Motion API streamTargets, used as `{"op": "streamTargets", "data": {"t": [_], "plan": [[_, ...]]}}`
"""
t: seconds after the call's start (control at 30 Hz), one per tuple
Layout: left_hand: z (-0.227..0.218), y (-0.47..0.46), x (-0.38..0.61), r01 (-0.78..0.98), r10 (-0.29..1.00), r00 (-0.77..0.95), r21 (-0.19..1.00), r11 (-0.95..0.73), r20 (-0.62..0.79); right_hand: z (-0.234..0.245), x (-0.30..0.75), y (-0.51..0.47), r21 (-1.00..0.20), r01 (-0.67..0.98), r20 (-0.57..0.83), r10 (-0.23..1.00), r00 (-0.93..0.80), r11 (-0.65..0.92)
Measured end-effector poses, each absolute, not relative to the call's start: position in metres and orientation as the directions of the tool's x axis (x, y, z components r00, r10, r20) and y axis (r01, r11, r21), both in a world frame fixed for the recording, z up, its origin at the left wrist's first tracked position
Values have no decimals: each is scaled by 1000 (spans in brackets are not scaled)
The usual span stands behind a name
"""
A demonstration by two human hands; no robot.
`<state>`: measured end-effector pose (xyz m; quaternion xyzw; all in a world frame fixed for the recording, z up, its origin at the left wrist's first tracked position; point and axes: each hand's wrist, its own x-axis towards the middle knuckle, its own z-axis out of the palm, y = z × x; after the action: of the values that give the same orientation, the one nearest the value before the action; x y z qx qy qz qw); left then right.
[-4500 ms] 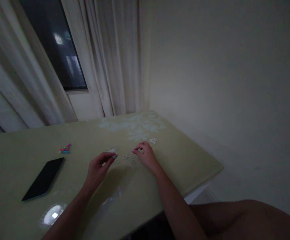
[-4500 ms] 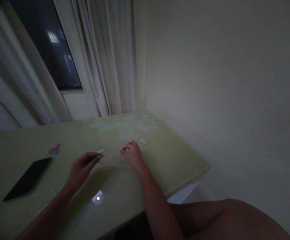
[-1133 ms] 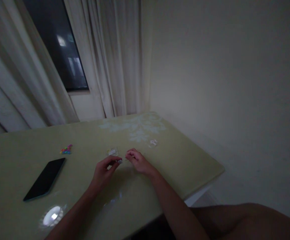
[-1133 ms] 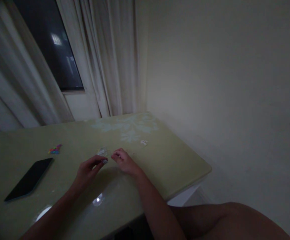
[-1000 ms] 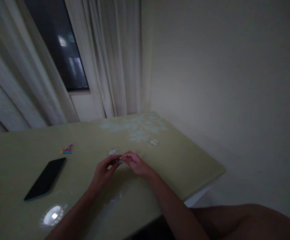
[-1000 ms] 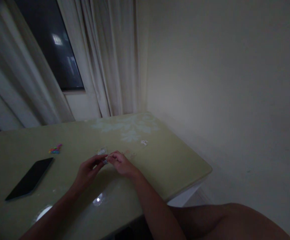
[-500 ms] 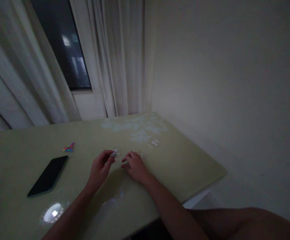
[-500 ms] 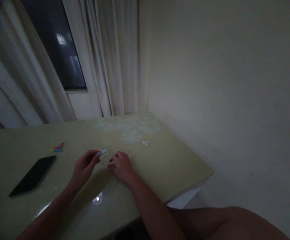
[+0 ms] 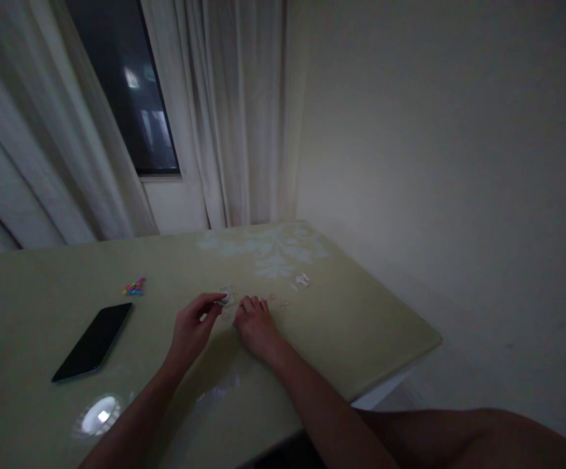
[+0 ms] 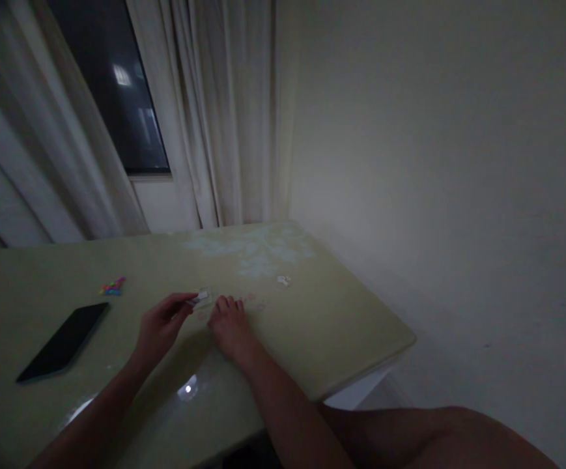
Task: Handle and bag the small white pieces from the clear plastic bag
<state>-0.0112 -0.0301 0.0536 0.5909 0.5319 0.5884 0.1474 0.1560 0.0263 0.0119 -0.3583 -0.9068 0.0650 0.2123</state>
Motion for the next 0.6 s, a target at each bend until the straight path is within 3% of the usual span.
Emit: {"op": "streamTargets", "data": {"t": [0.07,0.13,0.27,0.4,0.6], "plan": [[54,-30,-11,455,800,-251,796,-399,545,12,160,26,-356,589,342,688,-640,725],[53,-30,-10,456,802,-241,793,-403,546,15,167,27,-524,522,354,729,-586,673],[52,-30,-6,465,827,-142,774,-430,544,24,178,32,-824,221,395,808,-437,522],[51,-31,-4,455,821,-69,751,-479,566,29,180,35,-913,1,357,798,-486,409],[47,-30,-4,472,821,-84,748,-466,564,27,177,32,-941,-83,319,778,-542,328]]}}
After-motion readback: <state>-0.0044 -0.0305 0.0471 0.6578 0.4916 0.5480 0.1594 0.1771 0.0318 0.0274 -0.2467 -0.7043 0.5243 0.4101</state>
